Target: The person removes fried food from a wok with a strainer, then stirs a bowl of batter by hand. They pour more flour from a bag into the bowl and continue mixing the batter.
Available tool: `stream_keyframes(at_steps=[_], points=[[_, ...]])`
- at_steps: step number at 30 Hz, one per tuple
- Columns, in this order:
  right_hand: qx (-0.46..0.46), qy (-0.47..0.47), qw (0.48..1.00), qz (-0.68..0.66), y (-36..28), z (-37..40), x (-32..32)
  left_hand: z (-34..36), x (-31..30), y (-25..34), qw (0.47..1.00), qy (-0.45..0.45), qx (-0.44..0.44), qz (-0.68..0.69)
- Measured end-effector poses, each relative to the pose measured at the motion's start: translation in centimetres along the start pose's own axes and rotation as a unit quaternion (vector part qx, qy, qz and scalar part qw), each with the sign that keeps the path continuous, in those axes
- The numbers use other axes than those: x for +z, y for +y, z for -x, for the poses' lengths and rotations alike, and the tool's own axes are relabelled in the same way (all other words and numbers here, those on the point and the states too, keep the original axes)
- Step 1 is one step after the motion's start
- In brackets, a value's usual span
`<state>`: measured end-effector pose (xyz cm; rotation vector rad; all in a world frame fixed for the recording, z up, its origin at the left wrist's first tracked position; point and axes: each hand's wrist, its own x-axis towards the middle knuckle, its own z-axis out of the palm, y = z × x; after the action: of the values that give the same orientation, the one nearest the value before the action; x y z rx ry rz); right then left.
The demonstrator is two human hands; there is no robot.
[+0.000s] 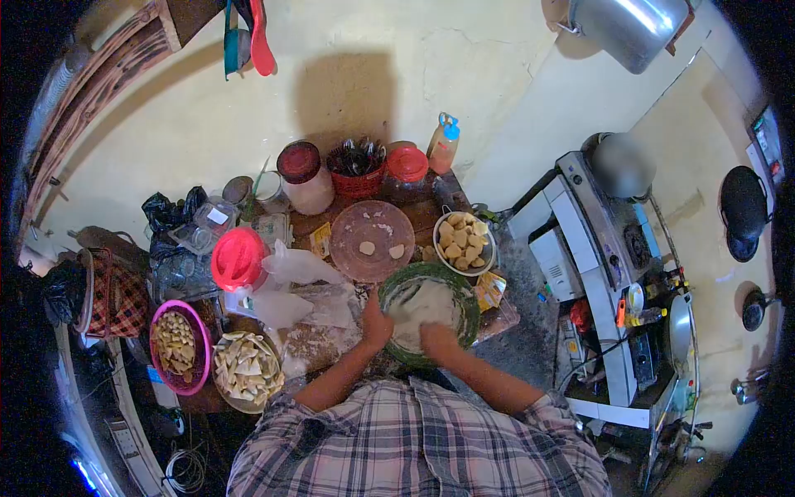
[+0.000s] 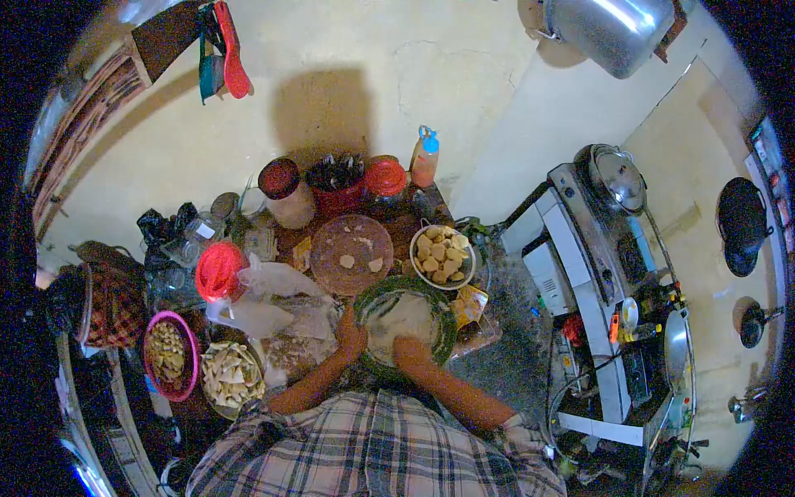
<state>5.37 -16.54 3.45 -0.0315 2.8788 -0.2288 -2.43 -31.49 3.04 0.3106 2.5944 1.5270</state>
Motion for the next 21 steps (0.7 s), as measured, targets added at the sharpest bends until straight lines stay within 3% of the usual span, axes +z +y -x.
stream_keyframes(at_steps=[1,3,6,8,12,14,17,19,21], points=[[0.001,0.001,1.000,-0.001,-0.3,0.6,-1.3,0.0,0.4,-0.8,1.000,-0.001,0.001,-0.001],[-0.001,-0.088,0.995,0.051,0.2,2.1,-3.9,-0.1,1.3,-2.5,1.000,0.023,0.012,-0.015],[0.011,-0.035,0.998,0.049,4.5,0.0,-5.6,0.1,0.7,-1.1,0.998,0.031,0.024,-0.056],[0.150,-0.048,0.986,0.059,5.5,-1.2,-6.7,-0.1,0.9,-1.5,0.999,0.026,0.017,-0.035],[0.136,-0.097,0.981,0.097,4.7,1.2,-6.9,0.3,0.6,-0.5,0.998,0.054,-0.001,0.017],[-0.041,-0.168,0.978,0.115,2.3,3.5,-9.2,0.0,1.3,-1.7,0.998,0.059,0.001,0.011],[-0.111,-0.161,0.979,0.060,0.8,2.3,-4.1,-0.2,1.5,-1.9,0.997,0.077,0.012,0.013],[0.020,-0.051,0.998,0.022,-0.2,0.4,-0.9,0.2,1.6,-2.0,0.996,0.086,0.021,0.021],[0.065,-0.006,0.998,0.003,1.3,-1.2,-0.8,0.2,1.3,-2.4,0.997,0.075,0.030,-0.005]])
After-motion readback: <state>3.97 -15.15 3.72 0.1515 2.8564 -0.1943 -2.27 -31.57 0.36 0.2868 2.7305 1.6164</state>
